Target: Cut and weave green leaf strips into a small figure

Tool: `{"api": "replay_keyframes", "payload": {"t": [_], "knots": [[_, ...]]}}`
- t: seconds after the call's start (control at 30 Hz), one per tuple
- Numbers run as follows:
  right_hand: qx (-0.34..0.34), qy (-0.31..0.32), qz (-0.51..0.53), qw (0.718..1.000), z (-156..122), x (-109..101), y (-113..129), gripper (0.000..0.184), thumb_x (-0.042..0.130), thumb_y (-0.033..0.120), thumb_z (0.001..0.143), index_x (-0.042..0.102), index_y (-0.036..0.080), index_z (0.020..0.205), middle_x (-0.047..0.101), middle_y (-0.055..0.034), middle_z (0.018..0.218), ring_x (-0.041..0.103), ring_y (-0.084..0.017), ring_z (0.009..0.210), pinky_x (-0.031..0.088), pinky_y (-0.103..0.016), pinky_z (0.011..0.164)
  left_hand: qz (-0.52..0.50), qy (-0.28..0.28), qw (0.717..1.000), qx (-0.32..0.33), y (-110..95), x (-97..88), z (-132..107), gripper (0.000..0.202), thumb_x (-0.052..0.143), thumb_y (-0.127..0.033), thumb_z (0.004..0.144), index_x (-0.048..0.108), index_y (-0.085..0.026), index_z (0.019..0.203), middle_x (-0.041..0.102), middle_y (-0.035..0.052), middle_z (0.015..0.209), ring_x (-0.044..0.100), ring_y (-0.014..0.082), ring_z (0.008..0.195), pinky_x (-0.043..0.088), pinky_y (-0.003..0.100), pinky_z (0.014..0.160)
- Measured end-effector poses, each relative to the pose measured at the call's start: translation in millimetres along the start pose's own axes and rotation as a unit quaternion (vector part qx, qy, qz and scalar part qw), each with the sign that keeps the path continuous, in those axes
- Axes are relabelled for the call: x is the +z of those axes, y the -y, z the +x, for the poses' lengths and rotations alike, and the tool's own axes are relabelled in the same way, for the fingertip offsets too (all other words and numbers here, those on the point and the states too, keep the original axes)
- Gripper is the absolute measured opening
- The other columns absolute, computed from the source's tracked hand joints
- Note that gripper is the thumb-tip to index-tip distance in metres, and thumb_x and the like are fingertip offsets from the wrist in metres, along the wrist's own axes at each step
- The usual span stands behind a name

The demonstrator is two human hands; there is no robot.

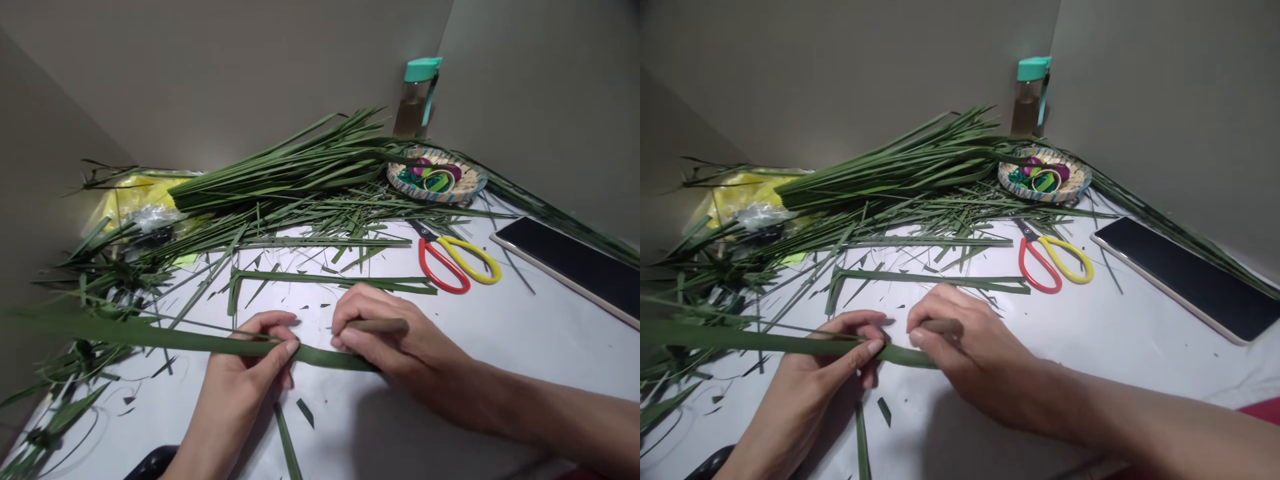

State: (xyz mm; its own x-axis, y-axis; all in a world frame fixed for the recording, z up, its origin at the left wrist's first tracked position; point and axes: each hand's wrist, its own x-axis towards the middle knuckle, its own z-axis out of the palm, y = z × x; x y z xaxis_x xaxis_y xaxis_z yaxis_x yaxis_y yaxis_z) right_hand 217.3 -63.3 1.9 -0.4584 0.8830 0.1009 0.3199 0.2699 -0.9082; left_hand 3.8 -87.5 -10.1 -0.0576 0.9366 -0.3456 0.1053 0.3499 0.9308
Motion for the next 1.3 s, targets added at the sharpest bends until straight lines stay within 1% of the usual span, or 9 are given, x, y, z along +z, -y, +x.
{"api": "replay_keyframes", "payload": {"t": [0.13,0.23,0.33,0.5,0.7,0.83,1.03,1.17,1.3], "knots": [[-0.042,0.007,0.074,0.996,0,12,-9,0.011,0.061,0.013,0.091,0.069,0.020,0.088,0.071,0.0016,0.090,0.064,-0.011,0.083,0.047,-0.020,0.078,0.019,-0.005,1.000,0.002,1,0.4,-2,0.031,0.077,-0.036,0.076,0.067,-0.020,0.101,0.062,-0.0039,0.072,0.049,0.0068,0.044,0.039,0.019,0.042],[-0.062,0.002,0.090,0.994,1,17,-15,0.010,0.065,0.012,0.090,0.072,0.018,0.089,0.074,-0.0004,0.090,0.067,-0.011,0.081,0.048,-0.018,0.077,0.033,-0.006,0.999,0.010,0,1.2,-1,0.029,0.077,-0.035,0.077,0.068,-0.019,0.099,0.062,-0.0037,0.070,0.047,0.0058,0.043,0.038,0.017,0.041],[-0.072,-0.007,0.086,0.994,0,18,-17,0.011,0.065,0.009,0.088,0.074,0.016,0.089,0.075,-0.0015,0.088,0.067,-0.011,0.079,0.049,-0.017,0.076,0.042,0.001,0.999,0.016,-1,2.7,2,0.028,0.078,-0.035,0.076,0.068,-0.019,0.097,0.062,-0.0041,0.068,0.046,0.0053,0.042,0.037,0.016,0.040],[-0.083,-0.044,0.084,0.992,-2,15,-18,0.008,0.067,0.013,0.087,0.075,0.014,0.087,0.075,-0.0032,0.085,0.068,-0.012,0.078,0.050,-0.019,0.072,0.059,-0.003,0.998,0.014,0,2.5,3,0.025,0.077,-0.036,0.078,0.068,-0.020,0.095,0.063,-0.0040,0.071,0.045,0.0046,0.042,0.035,0.016,0.038],[-0.113,-0.027,0.053,0.992,-1,19,-20,0.011,0.066,0.005,0.085,0.075,0.012,0.086,0.077,-0.0040,0.087,0.069,-0.011,0.079,0.050,-0.016,0.076,0.085,0.011,0.996,0.028,4,-1.1,3,0.018,0.074,-0.033,0.082,0.069,-0.023,0.096,0.065,-0.0048,0.074,0.039,0.0022,0.043,0.025,0.016,0.038],[-0.115,-0.026,0.032,0.993,-3,23,-22,0.011,0.066,0.006,0.086,0.073,0.014,0.087,0.077,-0.0032,0.087,0.070,-0.012,0.080,0.050,-0.018,0.077,0.091,0.012,0.996,0.016,3,-0.1,6,0.018,0.074,-0.034,0.081,0.068,-0.022,0.093,0.065,-0.0045,0.072,0.035,0.0021,0.039,0.019,0.018,0.034],[-0.137,-0.018,0.011,0.990,-7,22,-22,0.022,0.056,-0.001,0.083,0.070,0.015,0.089,0.075,-0.0033,0.089,0.068,-0.012,0.081,0.050,-0.019,0.078,0.095,0.023,0.995,-0.010,-1,1.3,6,0.025,0.075,-0.039,0.078,0.065,-0.019,0.089,0.056,-0.0060,0.050,0.041,0.0071,0.039,0.027,0.016,0.036],[-0.139,-0.017,0.001,0.990,-8,21,-21,0.025,0.054,-0.003,0.079,0.069,0.014,0.089,0.074,-0.0038,0.088,0.066,-0.012,0.080,0.050,-0.019,0.076,0.108,0.025,0.993,-0.034,-6,2.5,5,0.029,0.074,-0.040,0.076,0.062,-0.017,0.089,0.059,-0.0039,0.049,0.042,0.0077,0.035,0.030,0.017,0.035],[-0.135,-0.008,-0.006,0.991,-9,20,-21,0.025,0.053,-0.002,0.079,0.071,0.012,0.091,0.075,-0.0047,0.088,0.067,-0.013,0.079,0.049,-0.020,0.075,0.114,0.018,0.993,-0.038,-9,3.0,4,0.028,0.074,-0.039,0.076,0.062,-0.017,0.087,0.058,-0.0043,0.047,0.043,0.0077,0.035,0.031,0.016,0.035]]}}
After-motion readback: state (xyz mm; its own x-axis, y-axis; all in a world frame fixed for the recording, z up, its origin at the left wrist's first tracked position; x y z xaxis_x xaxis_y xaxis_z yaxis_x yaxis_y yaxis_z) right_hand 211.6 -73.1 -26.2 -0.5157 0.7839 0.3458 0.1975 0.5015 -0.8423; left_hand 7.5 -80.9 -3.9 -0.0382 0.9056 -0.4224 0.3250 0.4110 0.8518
